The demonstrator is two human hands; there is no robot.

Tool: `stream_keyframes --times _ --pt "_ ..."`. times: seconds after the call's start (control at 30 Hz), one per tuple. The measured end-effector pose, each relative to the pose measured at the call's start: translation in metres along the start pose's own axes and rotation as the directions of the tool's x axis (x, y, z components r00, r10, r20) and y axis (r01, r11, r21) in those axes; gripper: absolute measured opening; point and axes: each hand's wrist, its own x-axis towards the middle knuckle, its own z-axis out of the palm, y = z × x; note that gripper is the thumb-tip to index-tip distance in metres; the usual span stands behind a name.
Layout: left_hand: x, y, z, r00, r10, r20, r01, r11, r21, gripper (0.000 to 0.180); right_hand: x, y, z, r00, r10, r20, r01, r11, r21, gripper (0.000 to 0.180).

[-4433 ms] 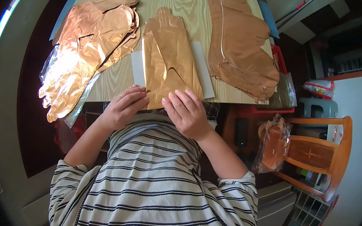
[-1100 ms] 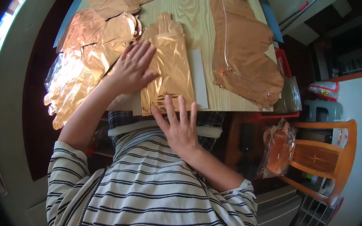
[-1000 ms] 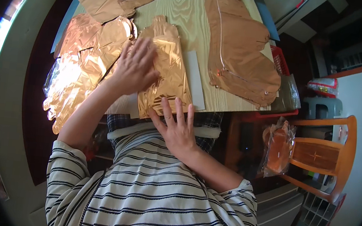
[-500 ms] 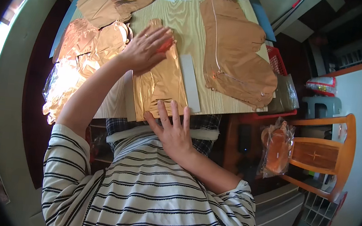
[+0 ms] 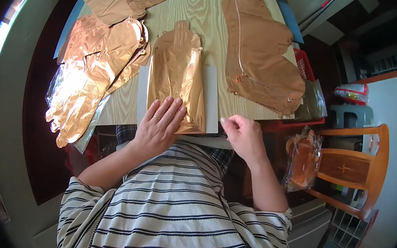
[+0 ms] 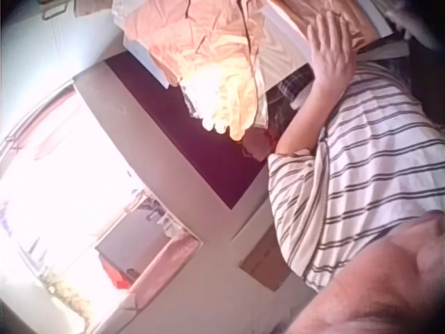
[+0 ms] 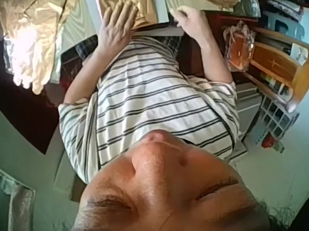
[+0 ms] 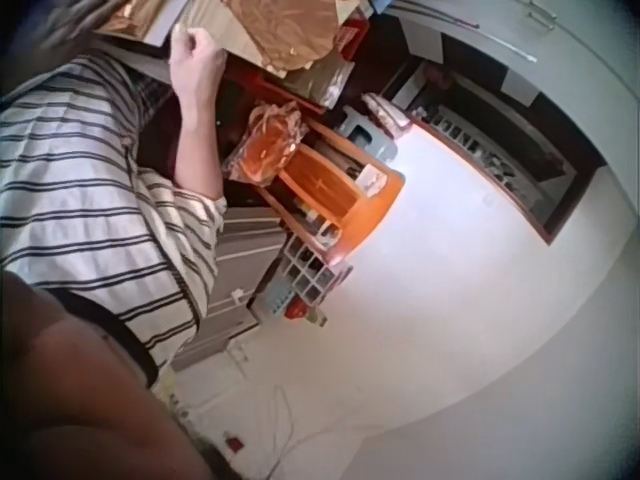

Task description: Folding deflated foil balloons and placing them into retail plastic sleeves with cardboard backing.

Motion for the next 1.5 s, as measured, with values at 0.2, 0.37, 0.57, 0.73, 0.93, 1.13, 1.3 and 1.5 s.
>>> stream_keyframes --times 0.2,0.37,0.57,0.73,0.93,1.13,1.3,1.5 --pt "-0.013 -0.011 -0.004 0.995 0.102 -0.001 -0.102 0.994 -0.029 0.062 0.005 -0.017 0.015 0.924 0.195 0.329 -0.317 0.872 0.373 0.023" --pt "-0.012 -0.013 -0.011 0.994 0.112 -0.001 -0.112 0.994 0.013 0.056 0.031 -0.020 0.008 0.999 0.037 0.040 -0.049 0.930 0.365 0.017" --pt "-0.014 -0.013 0.001 0.962 -0.047 -0.267 0.014 0.992 -0.125 0.045 0.081 -0.021 -0.051 0.900 -0.003 -0.435 0.108 0.970 0.217 0.017" --pt "-0.004 -0.009 -0.012 0.920 -0.224 -0.323 0.150 0.959 -0.239 0.045 0.041 -0.011 -0.041 0.992 0.067 -0.111 -0.051 0.989 0.139 0.014" --pt "0.006 -0.002 -0.010 0.978 -0.106 -0.178 0.097 0.994 -0.059 0.049 0.024 -0.020 0.014 0.946 0.106 0.305 -0.208 0.923 0.325 0.013" --pt "0.003 0.000 -0.015 0.995 -0.069 -0.066 0.063 0.994 -0.094 0.057 0.019 -0.028 0.014 0.931 0.126 0.343 -0.228 0.934 0.274 0.019" --pt "0.003 0.002 -0.022 0.995 -0.098 -0.032 0.085 0.958 -0.274 0.067 0.011 -0.019 0.024 0.946 0.100 0.308 -0.247 0.837 0.489 0.027" --pt "-0.003 -0.012 -0.027 1.000 -0.025 -0.018 0.014 0.885 -0.465 0.068 -0.005 -0.021 0.059 0.989 0.040 0.145 -0.127 0.741 0.660 0.034"
